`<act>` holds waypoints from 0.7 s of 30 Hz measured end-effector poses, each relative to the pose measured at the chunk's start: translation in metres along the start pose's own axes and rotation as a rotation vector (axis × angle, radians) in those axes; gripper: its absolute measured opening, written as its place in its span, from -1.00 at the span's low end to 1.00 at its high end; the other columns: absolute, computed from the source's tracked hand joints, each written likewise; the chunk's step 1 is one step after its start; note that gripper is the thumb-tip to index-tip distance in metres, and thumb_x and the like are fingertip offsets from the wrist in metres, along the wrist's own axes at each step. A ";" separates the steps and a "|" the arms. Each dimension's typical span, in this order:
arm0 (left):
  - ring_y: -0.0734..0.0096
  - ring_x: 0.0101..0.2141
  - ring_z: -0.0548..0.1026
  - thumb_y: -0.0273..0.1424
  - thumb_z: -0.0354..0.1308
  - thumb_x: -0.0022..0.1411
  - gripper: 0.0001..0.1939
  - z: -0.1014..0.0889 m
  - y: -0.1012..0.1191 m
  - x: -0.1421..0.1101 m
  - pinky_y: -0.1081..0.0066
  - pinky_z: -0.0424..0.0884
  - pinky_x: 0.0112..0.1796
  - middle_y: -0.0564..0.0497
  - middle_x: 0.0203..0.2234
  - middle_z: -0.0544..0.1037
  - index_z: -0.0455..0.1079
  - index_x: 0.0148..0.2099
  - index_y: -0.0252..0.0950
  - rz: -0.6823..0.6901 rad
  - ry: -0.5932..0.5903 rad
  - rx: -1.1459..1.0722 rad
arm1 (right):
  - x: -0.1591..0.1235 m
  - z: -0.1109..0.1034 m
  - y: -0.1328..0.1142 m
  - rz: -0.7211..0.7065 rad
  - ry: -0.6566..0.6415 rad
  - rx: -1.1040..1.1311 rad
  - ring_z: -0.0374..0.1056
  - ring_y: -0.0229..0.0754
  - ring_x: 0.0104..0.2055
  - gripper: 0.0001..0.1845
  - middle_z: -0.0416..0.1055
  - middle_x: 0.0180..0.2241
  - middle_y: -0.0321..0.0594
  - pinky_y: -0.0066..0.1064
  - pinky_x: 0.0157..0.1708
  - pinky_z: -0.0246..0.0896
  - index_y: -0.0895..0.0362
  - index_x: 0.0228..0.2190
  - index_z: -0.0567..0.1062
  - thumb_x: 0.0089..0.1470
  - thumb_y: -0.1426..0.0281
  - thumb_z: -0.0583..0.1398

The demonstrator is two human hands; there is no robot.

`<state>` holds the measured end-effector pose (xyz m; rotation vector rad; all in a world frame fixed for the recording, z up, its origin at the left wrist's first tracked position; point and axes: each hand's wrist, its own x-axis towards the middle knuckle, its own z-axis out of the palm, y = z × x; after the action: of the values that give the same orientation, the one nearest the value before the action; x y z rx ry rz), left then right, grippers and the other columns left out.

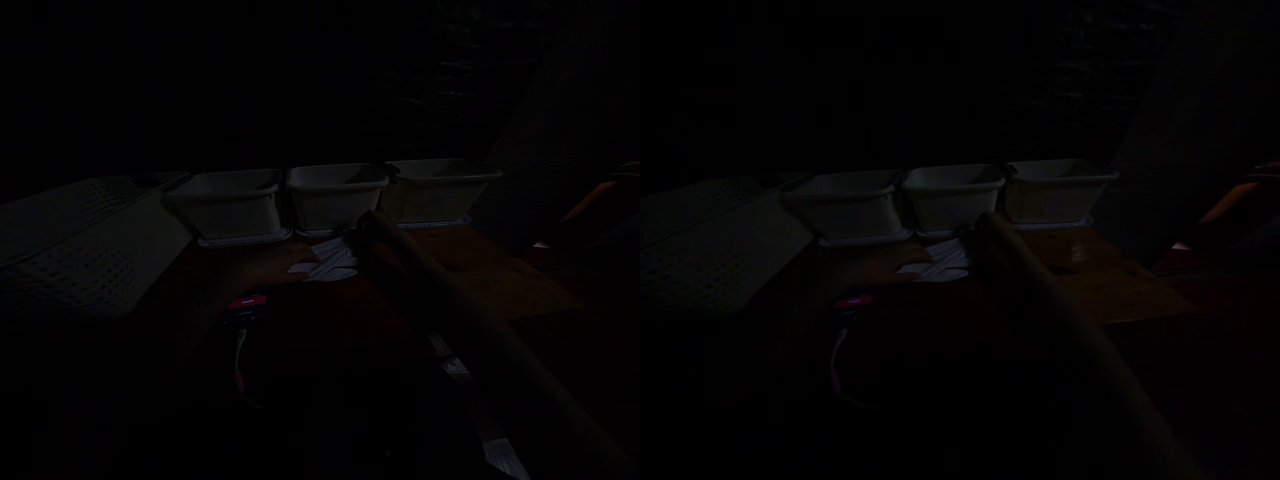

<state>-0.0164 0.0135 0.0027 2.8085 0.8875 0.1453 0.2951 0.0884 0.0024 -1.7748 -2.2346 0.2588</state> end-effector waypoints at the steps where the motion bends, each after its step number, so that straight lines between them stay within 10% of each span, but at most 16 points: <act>1: 0.22 0.27 0.30 -0.28 0.10 0.45 -0.56 0.000 0.001 0.000 0.29 0.24 0.22 -0.04 0.34 0.29 0.30 0.32 -0.13 -0.003 -0.002 -0.001 | 0.000 0.000 0.000 0.016 0.003 0.001 0.46 -0.21 -0.35 -0.82 0.61 -0.32 -0.05 -0.50 -0.34 0.25 0.24 -0.28 0.65 0.10 0.37 0.33; 21: 0.20 0.26 0.32 -0.28 0.11 0.45 -0.56 -0.002 0.004 -0.001 0.27 0.24 0.23 -0.06 0.33 0.31 0.32 0.31 -0.15 -0.002 0.009 0.003 | 0.014 0.013 0.018 0.034 0.003 0.045 0.53 -0.18 -0.25 -0.73 0.63 -0.15 0.00 -0.53 -0.30 0.30 0.22 -0.14 0.65 0.07 0.45 0.36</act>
<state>-0.0153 0.0098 0.0055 2.8113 0.8935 0.1565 0.3050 0.1063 -0.0143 -1.7903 -2.1808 0.3114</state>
